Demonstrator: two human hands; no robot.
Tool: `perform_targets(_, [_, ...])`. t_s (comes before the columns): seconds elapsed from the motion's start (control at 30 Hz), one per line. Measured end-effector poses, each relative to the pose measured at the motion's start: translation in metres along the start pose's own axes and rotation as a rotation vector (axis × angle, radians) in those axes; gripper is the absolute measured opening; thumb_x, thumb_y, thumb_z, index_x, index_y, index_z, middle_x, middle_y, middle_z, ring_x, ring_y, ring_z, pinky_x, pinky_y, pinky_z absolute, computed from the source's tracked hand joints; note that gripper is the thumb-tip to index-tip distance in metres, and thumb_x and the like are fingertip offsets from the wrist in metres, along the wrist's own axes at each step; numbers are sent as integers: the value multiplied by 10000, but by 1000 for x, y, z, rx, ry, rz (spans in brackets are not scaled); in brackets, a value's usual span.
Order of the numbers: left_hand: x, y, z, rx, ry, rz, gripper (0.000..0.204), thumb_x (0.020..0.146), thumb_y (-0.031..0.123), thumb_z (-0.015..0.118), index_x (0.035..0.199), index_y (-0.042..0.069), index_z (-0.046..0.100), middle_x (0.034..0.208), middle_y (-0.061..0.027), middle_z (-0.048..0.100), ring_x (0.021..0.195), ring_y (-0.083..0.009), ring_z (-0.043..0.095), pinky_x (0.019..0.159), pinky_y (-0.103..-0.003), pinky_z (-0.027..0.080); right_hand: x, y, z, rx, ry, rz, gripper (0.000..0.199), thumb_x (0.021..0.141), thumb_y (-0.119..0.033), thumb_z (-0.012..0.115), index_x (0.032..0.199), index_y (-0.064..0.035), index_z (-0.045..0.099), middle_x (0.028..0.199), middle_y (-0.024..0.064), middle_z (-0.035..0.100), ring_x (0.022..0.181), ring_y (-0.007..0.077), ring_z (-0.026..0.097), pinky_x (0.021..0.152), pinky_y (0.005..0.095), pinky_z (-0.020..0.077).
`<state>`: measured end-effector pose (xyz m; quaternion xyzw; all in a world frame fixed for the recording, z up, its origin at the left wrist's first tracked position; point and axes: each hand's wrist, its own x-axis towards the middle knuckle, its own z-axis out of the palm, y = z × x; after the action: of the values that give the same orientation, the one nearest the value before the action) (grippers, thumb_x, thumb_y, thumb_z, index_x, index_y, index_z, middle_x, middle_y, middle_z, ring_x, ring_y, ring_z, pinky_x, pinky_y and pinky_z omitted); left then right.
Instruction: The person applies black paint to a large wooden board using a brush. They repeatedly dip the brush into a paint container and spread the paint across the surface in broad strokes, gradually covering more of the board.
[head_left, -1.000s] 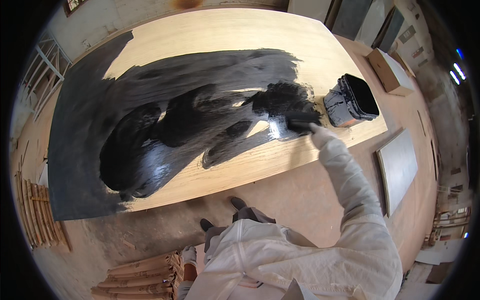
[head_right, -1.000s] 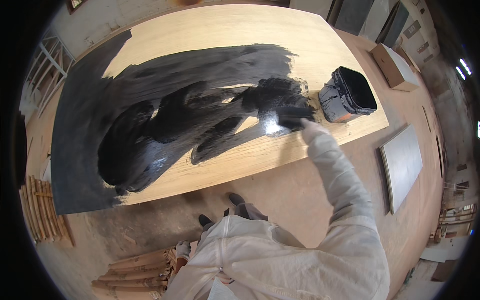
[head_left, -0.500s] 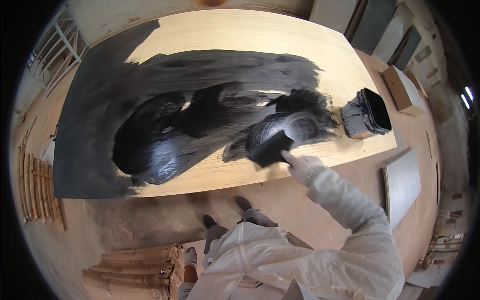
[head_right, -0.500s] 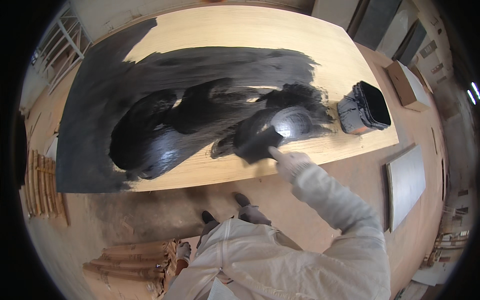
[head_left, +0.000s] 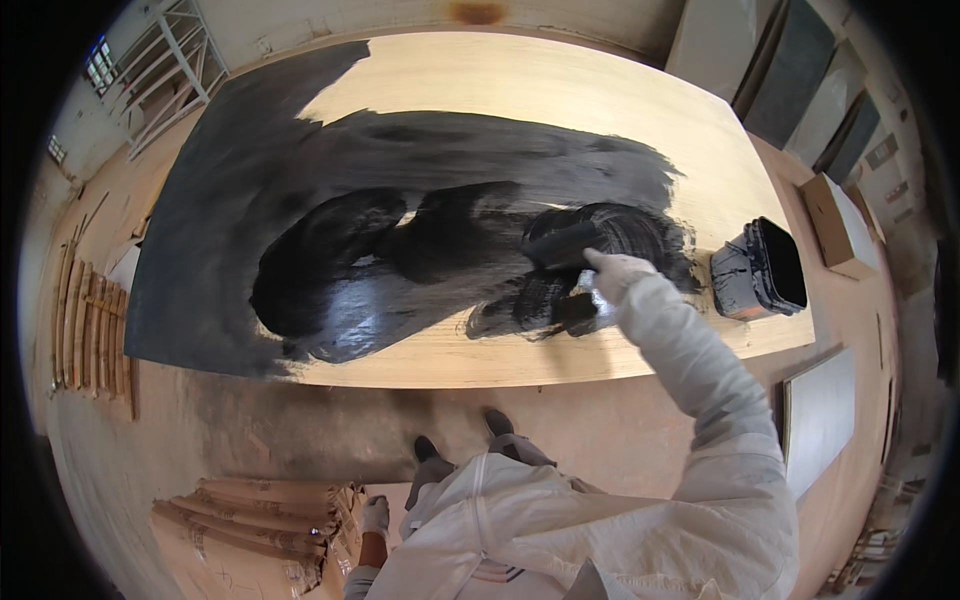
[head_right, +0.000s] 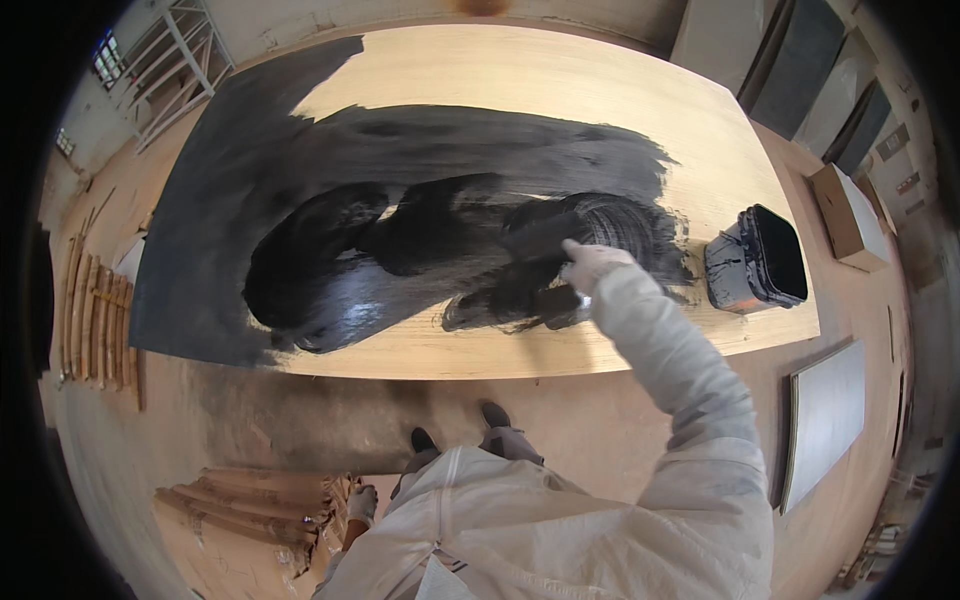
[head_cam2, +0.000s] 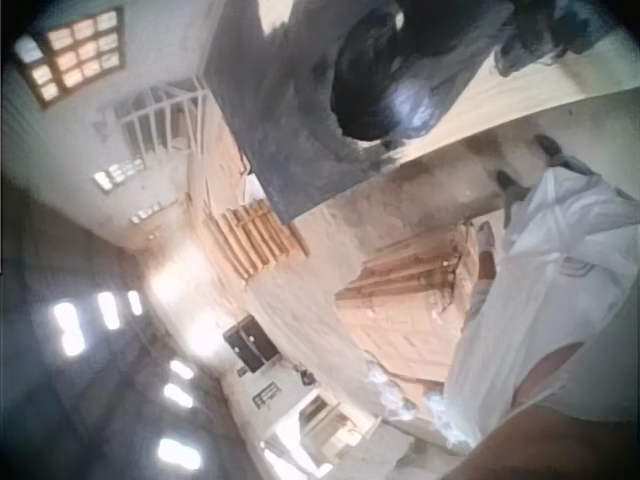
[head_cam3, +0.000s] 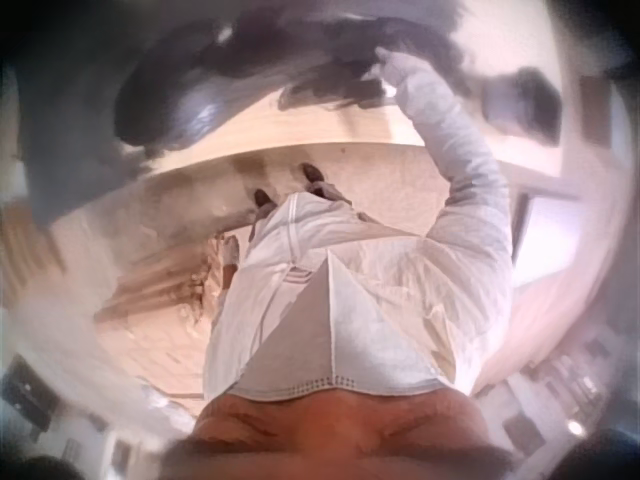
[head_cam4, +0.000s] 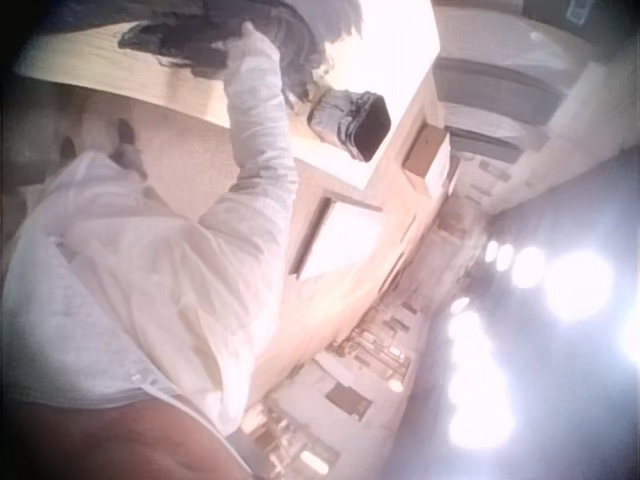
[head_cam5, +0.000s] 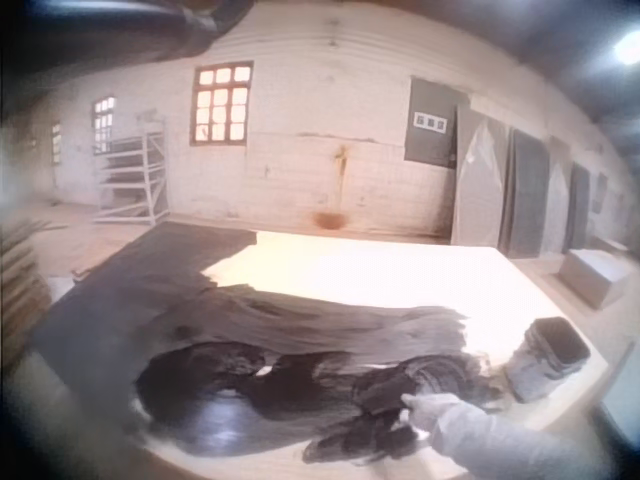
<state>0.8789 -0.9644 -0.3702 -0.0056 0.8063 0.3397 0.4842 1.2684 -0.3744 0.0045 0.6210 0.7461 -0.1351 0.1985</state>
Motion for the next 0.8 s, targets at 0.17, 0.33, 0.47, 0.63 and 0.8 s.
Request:
perform_targets(0.17, [-1, 22, 33, 43, -81, 64, 255, 985, 191, 665, 1149, 31, 779, 864, -47, 734, 722, -130, 659, 650, -284, 526, 88, 67, -2, 398, 26, 314, 420, 1131, -362, 483, 1470, -141, 597, 1384, 144, 706, 1292, 297, 662, 1139, 369, 491])
perform_targets(0.33, [-19, -25, 39, 188, 35, 37, 284, 984, 195, 660, 1158, 5, 779, 939, -90, 765, 770, -169, 688, 705, -324, 555, -27, -26, 17, -142, -31, -241, 451, 1082, -294, 523, 1519, -205, 591, 1161, 153, 777, 1147, 342, 734, 1044, 435, 551])
perform_targets(0.47, [-35, -27, 51, 69, 48, -66, 333, 965, 226, 666, 1174, 3, 797, 1034, -149, 808, 914, -233, 752, 840, -371, 588, -76, 91, 83, 0, 62, -125, 513, 1070, -330, 542, 1573, -229, 543, 1185, 200, 775, 1150, 401, 727, 1026, 490, 554])
perform_targets(0.63, [-35, -56, 44, 147, 89, -31, 257, 965, 149, 673, 1141, -9, 774, 870, -69, 741, 735, -153, 661, 657, -302, 522, -6, 79, 28, 1, 109, -37, 561, 1058, -354, 546, 1604, -230, 504, 1248, 218, 753, 1213, 391, 706, 1050, 487, 537])
perform_targets(0.8, [-49, -48, 44, 240, 128, 25, 332, 963, 207, 659, 1175, -14, 786, 904, -97, 774, 787, -185, 703, 716, -333, 557, 88, -66, -12, -13, 143, -263, 576, 1015, -185, 523, 1590, -223, 528, 1360, 199, 719, 1294, 357, 679, 1097, 454, 530])
